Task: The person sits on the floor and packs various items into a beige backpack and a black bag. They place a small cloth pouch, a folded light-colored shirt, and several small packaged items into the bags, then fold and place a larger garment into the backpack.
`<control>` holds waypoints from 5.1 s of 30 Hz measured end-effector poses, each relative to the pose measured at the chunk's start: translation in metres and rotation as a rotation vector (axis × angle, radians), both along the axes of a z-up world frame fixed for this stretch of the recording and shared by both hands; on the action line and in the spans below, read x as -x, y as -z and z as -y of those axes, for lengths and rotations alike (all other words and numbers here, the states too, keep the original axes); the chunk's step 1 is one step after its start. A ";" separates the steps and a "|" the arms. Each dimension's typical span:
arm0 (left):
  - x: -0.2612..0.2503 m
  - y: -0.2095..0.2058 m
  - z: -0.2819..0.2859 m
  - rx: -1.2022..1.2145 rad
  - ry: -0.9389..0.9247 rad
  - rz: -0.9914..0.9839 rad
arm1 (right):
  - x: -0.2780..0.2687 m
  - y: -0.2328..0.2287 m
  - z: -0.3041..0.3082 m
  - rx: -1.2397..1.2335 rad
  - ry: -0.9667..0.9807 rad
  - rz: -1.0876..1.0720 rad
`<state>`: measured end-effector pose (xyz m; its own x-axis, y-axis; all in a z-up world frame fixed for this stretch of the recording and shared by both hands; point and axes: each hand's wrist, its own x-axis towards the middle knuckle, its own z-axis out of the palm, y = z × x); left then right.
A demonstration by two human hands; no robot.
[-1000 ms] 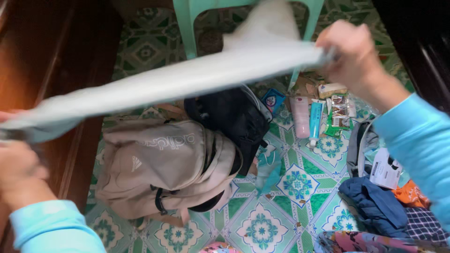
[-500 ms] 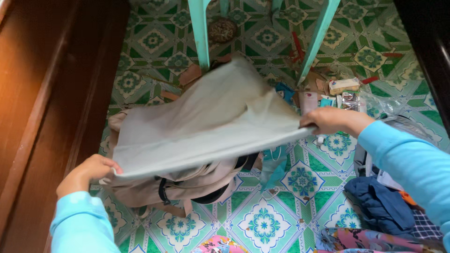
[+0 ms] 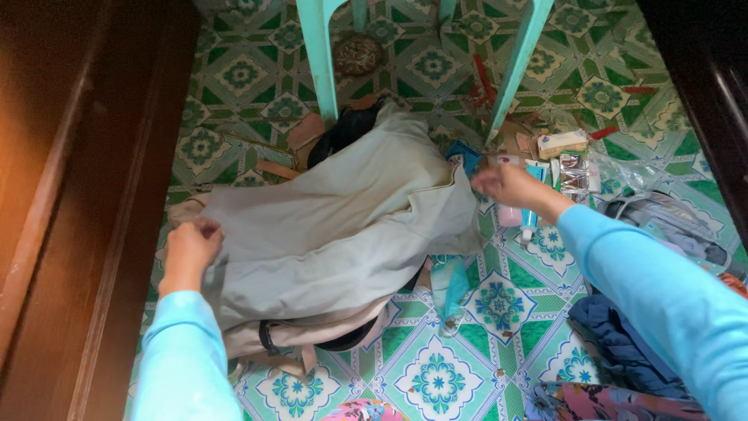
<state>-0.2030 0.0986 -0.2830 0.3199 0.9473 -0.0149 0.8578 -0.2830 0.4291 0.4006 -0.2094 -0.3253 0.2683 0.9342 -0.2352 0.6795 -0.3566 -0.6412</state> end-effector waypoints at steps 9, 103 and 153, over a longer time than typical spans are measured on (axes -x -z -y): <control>-0.031 0.058 -0.017 -0.182 0.259 0.042 | 0.018 0.030 -0.099 -0.292 0.454 -0.496; 0.057 -0.154 0.052 0.635 0.089 0.799 | -0.095 -0.107 0.091 0.384 -0.152 -0.614; -0.305 -0.057 0.183 0.999 0.642 0.697 | 0.159 -0.096 0.063 -0.514 0.481 -1.082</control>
